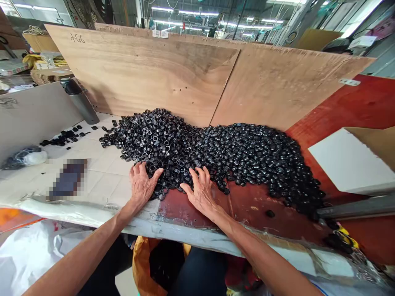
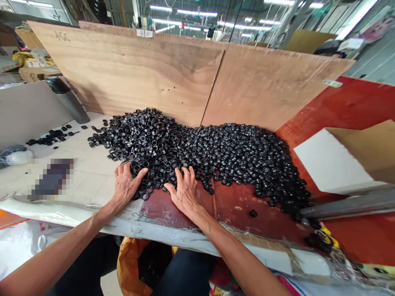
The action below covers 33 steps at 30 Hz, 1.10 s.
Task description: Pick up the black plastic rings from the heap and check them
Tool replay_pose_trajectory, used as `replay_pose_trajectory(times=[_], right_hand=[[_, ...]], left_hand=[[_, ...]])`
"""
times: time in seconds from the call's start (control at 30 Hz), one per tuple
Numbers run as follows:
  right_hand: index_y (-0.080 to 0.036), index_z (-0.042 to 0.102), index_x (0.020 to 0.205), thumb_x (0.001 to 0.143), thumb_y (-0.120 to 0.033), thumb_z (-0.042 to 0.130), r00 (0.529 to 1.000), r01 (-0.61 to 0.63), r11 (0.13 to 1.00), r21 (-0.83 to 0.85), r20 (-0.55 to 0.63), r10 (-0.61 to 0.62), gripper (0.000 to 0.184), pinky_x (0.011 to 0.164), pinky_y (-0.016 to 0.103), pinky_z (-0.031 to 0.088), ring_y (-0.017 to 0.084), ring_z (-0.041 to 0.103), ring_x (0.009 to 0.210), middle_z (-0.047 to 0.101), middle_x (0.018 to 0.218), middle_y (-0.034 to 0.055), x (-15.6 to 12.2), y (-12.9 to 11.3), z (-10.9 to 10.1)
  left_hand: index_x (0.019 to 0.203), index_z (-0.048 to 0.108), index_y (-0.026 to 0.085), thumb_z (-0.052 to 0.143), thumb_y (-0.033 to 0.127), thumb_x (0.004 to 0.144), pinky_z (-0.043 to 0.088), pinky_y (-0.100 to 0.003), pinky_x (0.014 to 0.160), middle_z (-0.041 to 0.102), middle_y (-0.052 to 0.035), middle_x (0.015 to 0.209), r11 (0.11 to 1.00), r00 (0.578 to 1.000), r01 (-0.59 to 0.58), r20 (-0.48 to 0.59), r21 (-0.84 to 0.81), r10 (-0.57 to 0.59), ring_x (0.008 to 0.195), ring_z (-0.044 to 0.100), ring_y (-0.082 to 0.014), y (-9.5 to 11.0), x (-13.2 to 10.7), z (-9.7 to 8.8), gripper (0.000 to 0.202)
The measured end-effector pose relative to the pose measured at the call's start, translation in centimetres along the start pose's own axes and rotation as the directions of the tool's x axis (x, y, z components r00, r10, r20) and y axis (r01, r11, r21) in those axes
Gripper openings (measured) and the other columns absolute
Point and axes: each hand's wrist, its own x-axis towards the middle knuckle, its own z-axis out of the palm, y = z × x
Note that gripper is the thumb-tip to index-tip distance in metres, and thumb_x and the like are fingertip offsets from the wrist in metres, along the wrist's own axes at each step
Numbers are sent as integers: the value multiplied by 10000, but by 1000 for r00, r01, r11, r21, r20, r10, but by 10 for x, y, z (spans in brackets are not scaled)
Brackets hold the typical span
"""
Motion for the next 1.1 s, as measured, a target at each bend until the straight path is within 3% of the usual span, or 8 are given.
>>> replay_pose_trajectory(times=[0.17, 0.43, 0.63, 0.7, 0.77, 0.87, 1.03, 1.1], right_hand=[[-156, 588, 1360, 1050, -350, 551, 992, 115, 993, 25, -49, -114, 367, 1125, 669, 440, 426, 328, 1499, 489, 1404, 218, 1, -5, 6], [-117, 593, 1369, 1046, -317, 562, 974, 226, 957, 184, -48, -221, 381, 1199, 612, 411, 388, 361, 1487, 521, 1413, 224, -2, -10, 0], [-158, 674, 1238, 1043, -364, 588, 987, 163, 944, 288, -60, -152, 296, 1165, 560, 416, 356, 460, 1414, 604, 1324, 181, 6, -6, -10], [-176, 685, 1199, 1044, -341, 585, 990, 139, 943, 303, -56, -128, 248, 1164, 555, 395, 352, 465, 1406, 625, 1300, 163, 9, -4, -16], [-201, 690, 1158, 1025, -314, 603, 994, 106, 941, 321, -48, -95, 195, 1120, 527, 424, 336, 521, 1315, 640, 1270, 142, 11, -2, -25], [-215, 678, 1087, 1013, -243, 577, 998, 60, 926, 372, -17, -58, 129, 1001, 445, 492, 287, 593, 1121, 657, 1172, 116, 12, -2, -41], [-221, 617, 912, 984, -150, 558, 969, 81, 850, 520, 160, -190, 117, 676, 267, 453, 145, 574, 686, 626, 798, -6, 8, -10, -65], [-220, 585, 825, 962, -126, 564, 915, 133, 843, 521, 262, -306, 167, 617, 265, 397, 134, 545, 637, 604, 747, -14, 3, -14, -67]], left_hand=[[1343, 585, 122, 605, 681, 945, 416, -621, 1153, 616, -240, 1358, 1000, 1000, 11, 6, 18, -11, 1334, 538, -425, 10, -12, 2, 686], [1425, 523, 119, 586, 634, 974, 393, -635, 1185, 591, -241, 1397, 999, 997, 30, 71, -14, -29, 1376, 525, -414, 32, -27, -6, 687], [1548, 410, 148, 680, 634, 905, 329, -662, 1227, 377, -252, 1606, 996, 980, 70, 191, -58, -58, 1527, 345, -438, 37, -37, -42, 850], [1403, 556, 171, 656, 587, 940, 415, -601, 1176, 511, -208, 1479, 998, 990, 1, 139, -58, 7, 1422, 470, -388, 35, -48, -65, 630], [1114, 648, 203, 703, 521, 929, 548, -464, 975, 662, -102, 1084, 993, 993, -100, 62, -58, 103, 1047, 648, -281, 31, -63, -85, 372], [869, 566, 233, 688, 357, 965, 472, -267, 573, 549, 50, 673, 958, 954, -192, 190, -211, 233, 547, 524, -128, 26, -82, -101, 199], [822, 602, 228, 763, 375, 929, 404, -247, 504, 584, 54, 617, 877, 825, -339, 340, -340, 451, 487, 527, -103, 31, -89, -95, 243], [929, 656, 228, 787, 471, 906, 433, -251, 518, 605, 48, 629, 899, 823, -338, 375, -279, 426, 506, 566, -117, 37, -91, -89, 277]])
